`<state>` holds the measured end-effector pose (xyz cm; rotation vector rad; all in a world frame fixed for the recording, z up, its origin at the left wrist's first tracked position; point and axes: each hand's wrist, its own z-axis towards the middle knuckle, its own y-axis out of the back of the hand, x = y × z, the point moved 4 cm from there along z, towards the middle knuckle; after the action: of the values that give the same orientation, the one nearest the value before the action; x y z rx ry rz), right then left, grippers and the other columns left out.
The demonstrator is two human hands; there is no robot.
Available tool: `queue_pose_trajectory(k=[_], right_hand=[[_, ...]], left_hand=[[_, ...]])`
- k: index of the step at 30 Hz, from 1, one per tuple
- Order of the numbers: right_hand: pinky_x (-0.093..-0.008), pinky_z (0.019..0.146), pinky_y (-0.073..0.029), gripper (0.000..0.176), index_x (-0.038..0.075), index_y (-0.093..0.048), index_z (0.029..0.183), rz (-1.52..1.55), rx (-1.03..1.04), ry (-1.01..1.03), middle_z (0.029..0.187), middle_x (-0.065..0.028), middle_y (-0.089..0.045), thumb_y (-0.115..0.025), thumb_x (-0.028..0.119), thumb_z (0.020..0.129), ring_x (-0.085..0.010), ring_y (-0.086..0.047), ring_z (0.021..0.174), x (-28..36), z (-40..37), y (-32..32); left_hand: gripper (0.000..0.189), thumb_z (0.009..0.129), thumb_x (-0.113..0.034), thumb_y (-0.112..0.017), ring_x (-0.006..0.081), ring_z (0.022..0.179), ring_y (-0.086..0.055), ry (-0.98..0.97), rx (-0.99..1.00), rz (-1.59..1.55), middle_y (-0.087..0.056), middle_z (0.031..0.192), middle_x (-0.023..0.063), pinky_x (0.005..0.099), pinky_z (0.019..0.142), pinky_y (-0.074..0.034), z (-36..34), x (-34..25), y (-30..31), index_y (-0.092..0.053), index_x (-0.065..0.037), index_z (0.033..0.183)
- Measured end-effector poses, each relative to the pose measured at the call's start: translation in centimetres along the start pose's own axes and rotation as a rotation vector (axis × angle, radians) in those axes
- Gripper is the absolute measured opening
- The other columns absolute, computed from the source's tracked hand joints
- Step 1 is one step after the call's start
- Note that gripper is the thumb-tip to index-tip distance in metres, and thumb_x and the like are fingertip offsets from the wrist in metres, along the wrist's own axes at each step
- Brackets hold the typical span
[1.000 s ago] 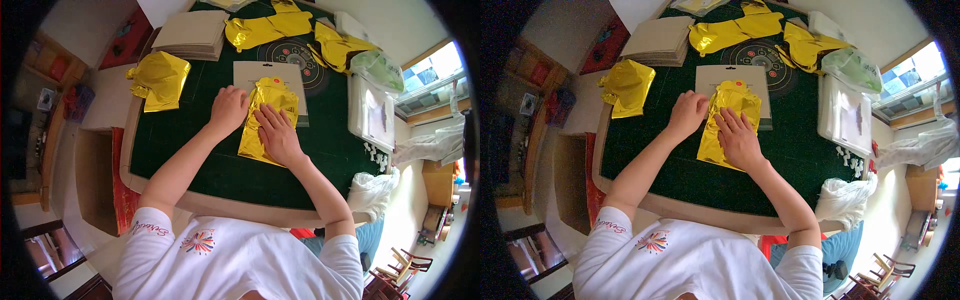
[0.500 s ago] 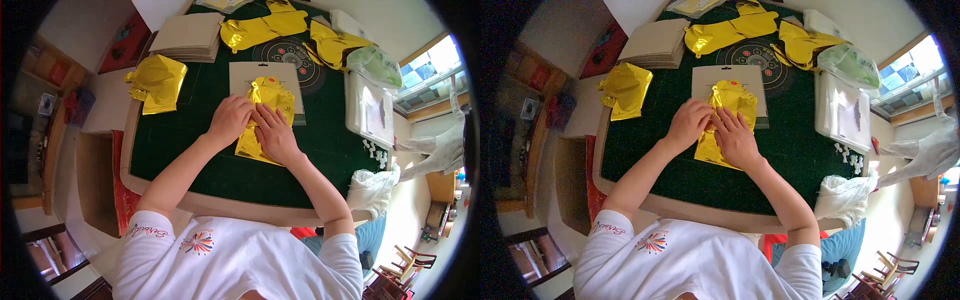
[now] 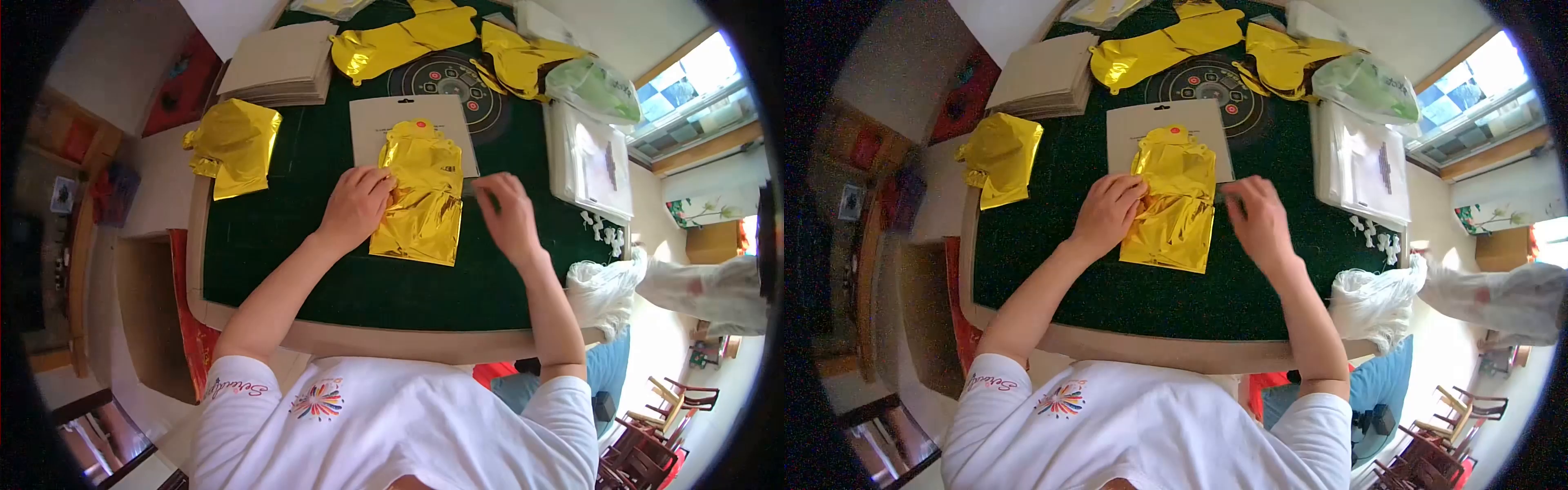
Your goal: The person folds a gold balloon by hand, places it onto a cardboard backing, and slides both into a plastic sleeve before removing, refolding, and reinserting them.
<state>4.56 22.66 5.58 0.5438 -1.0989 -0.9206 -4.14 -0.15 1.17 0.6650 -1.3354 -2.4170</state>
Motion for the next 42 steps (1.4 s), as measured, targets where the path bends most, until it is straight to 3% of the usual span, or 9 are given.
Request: queue_pose_trajectory(k=[6,17,20,25,29,32,34,37,42], right_hand=[[-0.0305,0.066,-0.052,0.011,-0.002,-0.064,0.095,0.114,0.184,-0.373,0.082,-0.0127,-0.067,-0.066,0.007,0.088,-0.0226,-0.065,0.072,-1.1,-2.0,-1.8],[-0.0295,0.064,-0.050,0.016,0.000,-0.058,0.097,0.138,0.188,-0.282,0.080,-0.0114,-0.064,-0.068,0.007,0.086,-0.0187,-0.062,0.067,-0.2,-1.9,-2.4],[-0.0280,0.066,-0.051,0.019,0.001,-0.054,0.106,0.160,0.180,-0.277,0.083,-0.0113,-0.065,-0.064,0.005,0.089,-0.0168,-0.064,0.070,-0.3,-2.4,-1.7],[-0.0261,0.073,-0.053,0.041,0.006,-0.044,0.132,0.601,0.431,-0.647,0.088,-0.0079,-0.067,-0.058,0.002,0.094,-0.0134,-0.065,0.079,0.4,-3.3,-1.4],[-0.0263,0.078,-0.052,0.052,0.009,-0.039,0.140,0.874,0.469,-0.631,0.097,-0.0078,-0.065,-0.056,-0.002,0.092,-0.0126,-0.063,0.087,0.5,-3.7,-2.1],[-0.0300,0.083,-0.052,0.057,0.011,-0.044,0.138,0.764,0.400,-0.375,0.106,-0.0103,-0.061,-0.057,-0.009,0.085,-0.0180,-0.061,0.097,0.7,-3.5,-2.4],[-0.0375,0.089,-0.050,0.063,0.013,-0.052,0.134,0.016,0.238,0.125,0.114,-0.0121,-0.056,-0.061,-0.010,0.076,-0.0270,-0.057,0.105,2.0,-2.8,-1.9],[-0.0437,0.094,-0.046,0.058,0.015,-0.059,0.126,-0.256,0.102,0.290,0.121,-0.0124,-0.053,-0.066,-0.005,0.072,-0.0336,-0.053,0.110,2.6,-2.6,-1.9],[-0.0455,0.099,-0.043,0.049,0.014,-0.062,0.120,-0.218,0.057,0.356,0.126,-0.0106,-0.052,-0.068,0.001,0.073,-0.0325,-0.052,0.115,2.3,-2.4,-2.2]], left_hand=[[0.022,0.089,-0.011,-0.062,0.0264,0.112,-0.054,0.012,0.002,0.030,-0.060,0.114,0.0096,0.0400,0.100,-0.044,-0.1,0.0,-0.2,-0.064,-0.003,0.109],[0.034,0.085,-0.021,-0.071,0.0280,0.116,-0.052,0.034,0.057,0.007,-0.057,0.118,0.0116,0.0430,0.103,-0.041,0.1,-0.2,0.1,-0.060,-0.005,0.112],[0.033,0.085,-0.021,-0.071,0.0278,0.116,-0.052,0.037,0.042,-0.006,-0.057,0.118,0.0114,0.0429,0.103,-0.041,0.2,-0.4,0.3,-0.061,-0.004,0.112],[0.033,0.084,-0.021,-0.071,0.0271,0.116,-0.052,0.050,0.042,-0.009,-0.057,0.118,0.0112,0.0428,0.103,-0.041,0.2,-0.4,0.3,-0.062,-0.004,0.110],[0.033,0.083,-0.021,-0.071,0.0272,0.115,-0.053,0.051,0.033,0.000,-0.058,0.118,0.0109,0.0427,0.103,-0.041,0.1,-0.4,0.3,-0.062,-0.004,0.111],[0.033,0.084,-0.021,-0.071,0.0272,0.115,-0.053,0.052,0.037,-0.010,-0.058,0.118,0.0107,0.0428,0.103,-0.041,0.1,-0.4,0.3,-0.063,-0.003,0.111],[0.033,0.084,-0.022,-0.071,0.0271,0.116,-0.052,0.058,0.038,-0.009,-0.058,0.119,0.0107,0.0428,0.103,-0.041,0.0,-0.3,0.2,-0.063,-0.003,0.110],[0.033,0.084,-0.022,-0.071,0.0271,0.117,-0.052,0.063,0.041,-0.015,-0.059,0.119,0.0108,0.0430,0.103,-0.041,0.0,-0.2,0.0,-0.063,-0.003,0.110],[0.034,0.085,-0.023,-0.070,0.0272,0.117,-0.052,0.060,0.044,-0.013,-0.059,0.120,0.0110,0.0433,0.104,-0.040,-0.1,-0.2,-0.1,-0.063,-0.003,0.111]])
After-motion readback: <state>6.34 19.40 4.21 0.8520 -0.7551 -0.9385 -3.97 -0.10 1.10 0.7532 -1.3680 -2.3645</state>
